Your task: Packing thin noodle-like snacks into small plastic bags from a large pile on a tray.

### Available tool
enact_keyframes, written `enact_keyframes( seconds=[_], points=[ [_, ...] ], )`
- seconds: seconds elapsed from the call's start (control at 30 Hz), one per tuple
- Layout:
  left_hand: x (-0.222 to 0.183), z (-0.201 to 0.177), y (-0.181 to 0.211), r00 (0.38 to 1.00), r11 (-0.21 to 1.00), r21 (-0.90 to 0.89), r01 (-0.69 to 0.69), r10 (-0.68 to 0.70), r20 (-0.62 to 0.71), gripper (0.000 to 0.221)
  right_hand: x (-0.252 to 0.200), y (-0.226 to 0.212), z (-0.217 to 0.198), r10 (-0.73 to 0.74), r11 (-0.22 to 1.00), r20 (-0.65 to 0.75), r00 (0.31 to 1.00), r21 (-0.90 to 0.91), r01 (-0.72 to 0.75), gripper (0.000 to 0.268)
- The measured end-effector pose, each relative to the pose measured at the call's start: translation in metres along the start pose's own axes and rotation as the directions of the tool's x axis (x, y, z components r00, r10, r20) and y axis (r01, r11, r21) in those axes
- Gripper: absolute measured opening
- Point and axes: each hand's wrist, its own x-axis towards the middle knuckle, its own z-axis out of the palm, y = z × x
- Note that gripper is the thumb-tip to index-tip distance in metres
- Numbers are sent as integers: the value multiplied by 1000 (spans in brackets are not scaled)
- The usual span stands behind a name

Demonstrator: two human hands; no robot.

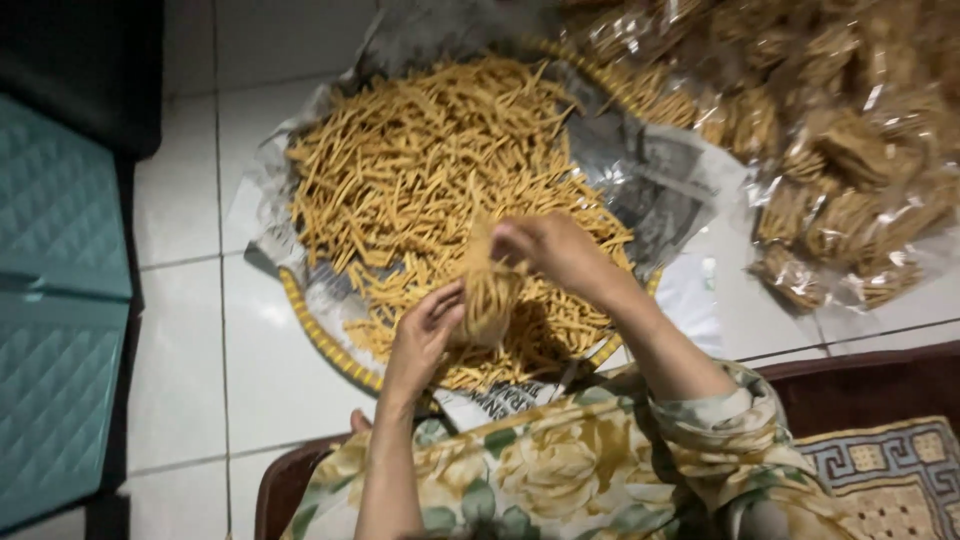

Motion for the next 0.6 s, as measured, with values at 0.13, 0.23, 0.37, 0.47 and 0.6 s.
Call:
enact_keyframes(
  seconds=[0.13, 0.23, 0.37, 0.47, 0.6],
  points=[
    [1, -5, 10, 999, 995, -98, 1, -5, -42, 45, 44, 73, -67, 203, 979, -168, 965, 44, -198, 52],
    [4, -5, 6, 994, 989, -142, -28, 13, -105, 45, 73, 154, -115, 195, 947, -504, 842, 321, -27, 41],
    [8, -5, 11, 986, 991, -129, 24, -45, -159, 50, 105, 256, -197, 277, 954, -763, 585, 291, -71, 40],
    [10, -3, 11, 977, 992, -90, 84, -100, -188, 54, 101, 230, -244, 388, 870, -802, 454, 481, 106, 36],
    [13, -5, 9, 962, 988, -85, 128, -144, -230, 51, 66, 154, -269, 118, 174, -600, 791, 797, 578, 110]
  ],
)
